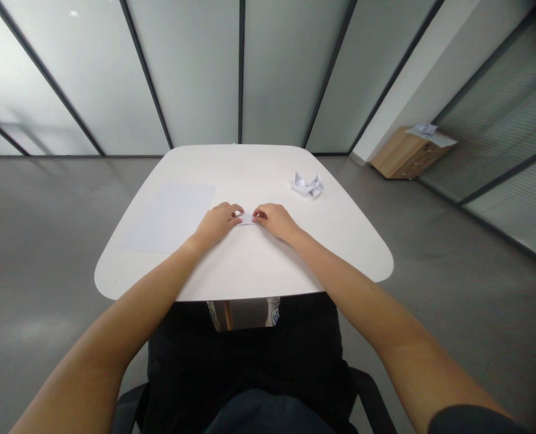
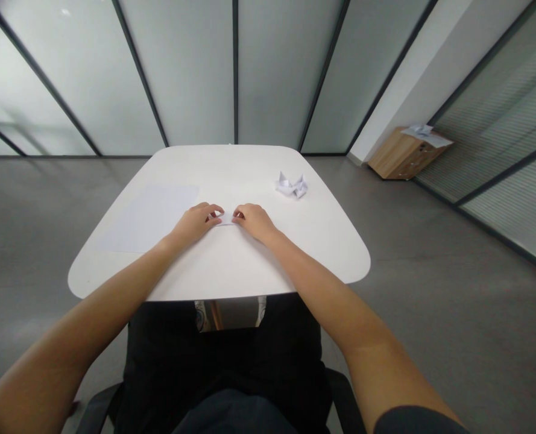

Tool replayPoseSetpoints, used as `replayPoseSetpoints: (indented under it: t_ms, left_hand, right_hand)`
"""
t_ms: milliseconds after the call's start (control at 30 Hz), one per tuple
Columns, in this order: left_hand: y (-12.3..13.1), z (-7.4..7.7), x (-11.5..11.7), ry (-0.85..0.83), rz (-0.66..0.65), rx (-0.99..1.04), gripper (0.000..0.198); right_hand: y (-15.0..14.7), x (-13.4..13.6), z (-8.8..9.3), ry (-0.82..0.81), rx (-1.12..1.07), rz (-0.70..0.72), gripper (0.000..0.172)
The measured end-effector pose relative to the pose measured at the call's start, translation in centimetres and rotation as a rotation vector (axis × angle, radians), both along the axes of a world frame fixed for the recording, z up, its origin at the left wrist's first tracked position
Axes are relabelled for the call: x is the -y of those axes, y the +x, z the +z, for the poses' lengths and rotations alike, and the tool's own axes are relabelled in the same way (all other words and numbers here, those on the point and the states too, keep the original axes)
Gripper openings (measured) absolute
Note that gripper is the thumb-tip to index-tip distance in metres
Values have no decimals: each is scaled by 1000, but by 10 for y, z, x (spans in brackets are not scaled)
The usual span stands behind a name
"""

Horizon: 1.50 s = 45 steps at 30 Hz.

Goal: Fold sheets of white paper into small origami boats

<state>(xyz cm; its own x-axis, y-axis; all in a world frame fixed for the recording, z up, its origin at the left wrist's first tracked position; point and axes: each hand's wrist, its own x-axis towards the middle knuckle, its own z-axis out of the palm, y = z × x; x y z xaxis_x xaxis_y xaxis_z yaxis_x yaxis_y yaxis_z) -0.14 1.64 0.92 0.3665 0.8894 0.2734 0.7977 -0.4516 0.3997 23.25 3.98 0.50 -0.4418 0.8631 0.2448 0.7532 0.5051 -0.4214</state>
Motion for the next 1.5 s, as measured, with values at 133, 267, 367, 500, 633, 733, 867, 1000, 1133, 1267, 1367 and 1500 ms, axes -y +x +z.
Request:
replayPoseSetpoints:
  t_ms: [133, 267, 367, 500, 633, 733, 867, 1000, 1133, 1267, 1367, 1500]
  left_hand:
    - [-1, 3, 3, 88, -189, -104, 28]
    - [-5, 2, 5, 73, -277, -167, 33]
    - [-7, 0, 8, 93, -285, -149, 35]
    - [-8, -3, 12, 117, -284, -145, 39]
    - [-11, -7, 11, 83, -263, -172, 42]
    - [-15, -10, 11, 33, -260, -192, 47]
    - [-19, -9, 13, -33, -288, -222, 55]
    - [-19, -8, 15, -69, -292, -240, 62]
    - [-17, -9, 17, -44, -295, -253, 65]
    - [-19, -8, 20, 7, -292, -295, 66]
    - [-20, -7, 23, 46, -286, -325, 64]
    - [-19, -6, 24, 62, -271, -337, 64]
  right_hand:
    - [0, 6, 2, 43, 2, 35, 14]
    - [4, 10, 3, 71, 75, 92, 19]
    - [5, 13, 2, 95, 133, 111, 25]
    - [6, 19, 5, 93, 164, 168, 33]
    - [10, 20, 10, 10, 201, 176, 34]
    - [14, 19, 9, 5, 198, 163, 43]
    - [15, 21, 4, 74, 238, 133, 55]
    - [15, 24, 2, 143, 312, 154, 52]
    - [15, 22, 4, 141, 371, 153, 52]
    - [12, 19, 4, 116, 440, 140, 59]
    - [11, 18, 3, 110, 449, 143, 61]
    - [12, 18, 2, 88, 434, 161, 63]
